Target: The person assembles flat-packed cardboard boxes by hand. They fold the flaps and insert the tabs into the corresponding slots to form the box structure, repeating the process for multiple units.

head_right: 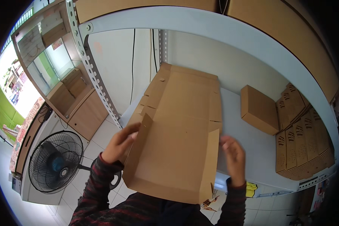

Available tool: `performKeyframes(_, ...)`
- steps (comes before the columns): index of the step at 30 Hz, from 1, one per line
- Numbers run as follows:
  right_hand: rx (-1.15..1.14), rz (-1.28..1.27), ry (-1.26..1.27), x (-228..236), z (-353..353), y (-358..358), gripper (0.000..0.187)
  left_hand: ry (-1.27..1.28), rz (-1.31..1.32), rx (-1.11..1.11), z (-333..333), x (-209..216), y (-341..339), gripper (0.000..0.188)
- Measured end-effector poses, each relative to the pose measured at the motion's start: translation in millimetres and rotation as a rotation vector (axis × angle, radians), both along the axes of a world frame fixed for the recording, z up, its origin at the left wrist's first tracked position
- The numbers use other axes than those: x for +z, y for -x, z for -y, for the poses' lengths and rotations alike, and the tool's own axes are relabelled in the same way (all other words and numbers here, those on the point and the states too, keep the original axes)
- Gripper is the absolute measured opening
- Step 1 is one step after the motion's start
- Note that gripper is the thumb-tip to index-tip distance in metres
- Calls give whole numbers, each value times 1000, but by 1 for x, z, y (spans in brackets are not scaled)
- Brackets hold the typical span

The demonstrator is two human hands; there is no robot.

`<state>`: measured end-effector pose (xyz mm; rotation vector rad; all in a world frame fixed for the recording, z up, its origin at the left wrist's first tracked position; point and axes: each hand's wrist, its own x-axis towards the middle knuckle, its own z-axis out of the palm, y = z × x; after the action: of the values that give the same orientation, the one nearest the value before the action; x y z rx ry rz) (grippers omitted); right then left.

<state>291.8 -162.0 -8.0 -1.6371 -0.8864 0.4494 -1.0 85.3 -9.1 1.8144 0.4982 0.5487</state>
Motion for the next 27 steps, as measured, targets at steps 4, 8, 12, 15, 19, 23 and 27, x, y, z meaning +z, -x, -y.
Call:
performKeyframes(4,-76,-31,170,4,-17,-55,55,277,-61,87,-29,1,-16,72)
performKeyframes(8,17,-30,174,1,-38,-64,49,306,-73,150,-33,-2,-31,74)
performKeyframes(12,43,2,25,-4,-48,-57,42,235,-73,107,-32,4,-39,69)
performKeyframes(15,149,127,-58,-1,-58,-47,42,135,-52,-20,-30,5,-46,67)
performKeyframes(19,343,205,41,12,-71,-35,46,-77,-151,-98,-34,-11,-65,67)
performKeyframes(23,346,378,236,10,-80,-30,56,-230,-344,-146,-22,-2,-76,75)
performKeyframes(27,335,602,265,-1,-83,-28,56,-453,-498,-153,-2,-7,-77,83)
